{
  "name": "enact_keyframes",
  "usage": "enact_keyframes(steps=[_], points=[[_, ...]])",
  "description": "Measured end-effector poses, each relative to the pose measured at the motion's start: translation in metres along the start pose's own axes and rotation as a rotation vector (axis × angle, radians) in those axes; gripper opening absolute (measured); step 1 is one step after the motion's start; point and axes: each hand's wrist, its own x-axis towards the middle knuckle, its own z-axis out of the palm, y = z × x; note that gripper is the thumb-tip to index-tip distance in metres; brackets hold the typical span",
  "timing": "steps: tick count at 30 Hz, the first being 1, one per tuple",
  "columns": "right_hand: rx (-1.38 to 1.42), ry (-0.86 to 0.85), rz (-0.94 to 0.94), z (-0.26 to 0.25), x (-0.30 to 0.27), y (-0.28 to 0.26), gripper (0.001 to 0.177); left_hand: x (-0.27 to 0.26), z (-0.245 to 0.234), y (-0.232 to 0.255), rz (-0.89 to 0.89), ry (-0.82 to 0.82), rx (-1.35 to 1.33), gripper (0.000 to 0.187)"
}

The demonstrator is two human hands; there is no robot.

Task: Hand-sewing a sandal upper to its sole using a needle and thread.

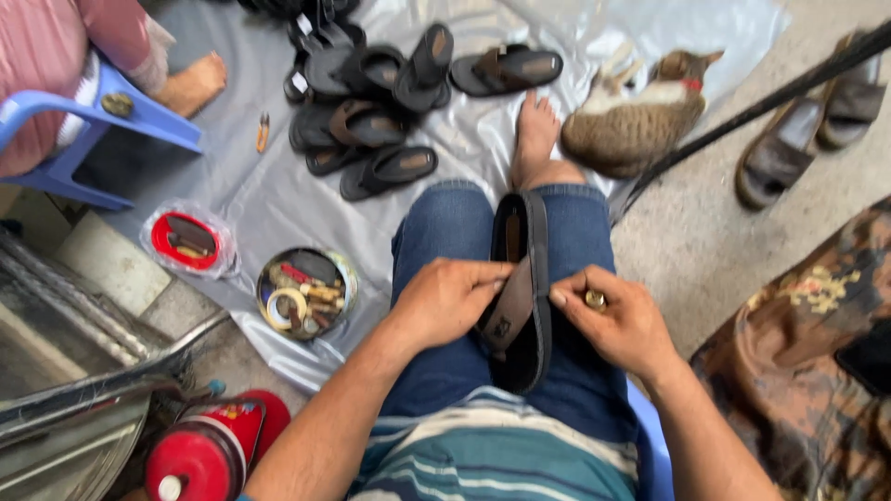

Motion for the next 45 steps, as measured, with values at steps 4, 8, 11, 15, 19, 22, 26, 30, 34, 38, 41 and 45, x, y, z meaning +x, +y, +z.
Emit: enact_keyframes(steps=[4,8,11,15,19,22,26,30,34,38,41,45], points=[[0.054,-0.050,0.058,-0.021,-0.003,0.004,0.023,-0.024,-0.019,-0.007,-0.181,0.024,-0.138,0.031],[-0.153,-0.096,-0.013,-0.048,-0.007,-0.011,0.037,-0.033,-0.060,-0.072,-0.475,0.596,-0.516,0.026],[-0.250,-0.198,-0.313,-0.056,-0.009,-0.019,0.030,-0.040,-0.072,-0.115,-0.578,0.742,0.221,0.031],[-0.514,-0.391,-0.422,-0.047,0.003,-0.029,0.040,-0.026,-0.025,-0.061,-0.109,0.609,0.371,0.059],[-0.561,-0.380,-0.471,-0.037,0.009,-0.036,0.030,-0.022,0.009,-0.021,0.385,0.154,0.102,0.066],[-0.576,-0.310,-0.455,-0.035,0.008,-0.043,0.024,-0.017,0.020,-0.015,0.256,0.104,-0.092,0.059],[-0.562,-0.331,-0.410,-0.034,0.012,-0.042,0.025,-0.022,0.023,-0.012,-0.067,0.069,-0.136,0.024],[-0.576,-0.358,-0.406,-0.035,0.013,-0.039,0.031,-0.023,0.026,-0.015,-0.076,0.080,-0.212,0.022],[-0.618,-0.343,-0.445,-0.035,0.015,-0.037,0.031,-0.023,0.028,-0.017,-0.049,0.099,-0.241,0.019],[-0.623,-0.361,-0.441,-0.036,0.016,-0.036,0.032,-0.019,0.030,-0.019,0.011,0.133,-0.249,0.019],[-0.707,-0.315,-0.532,-0.036,0.014,-0.041,0.035,-0.023,0.035,-0.016,0.011,0.200,-0.303,0.017],[-0.917,-0.243,-0.630,-0.026,0.005,-0.032,0.034,-0.019,0.060,-0.025,-0.021,0.254,-0.411,0.013]])
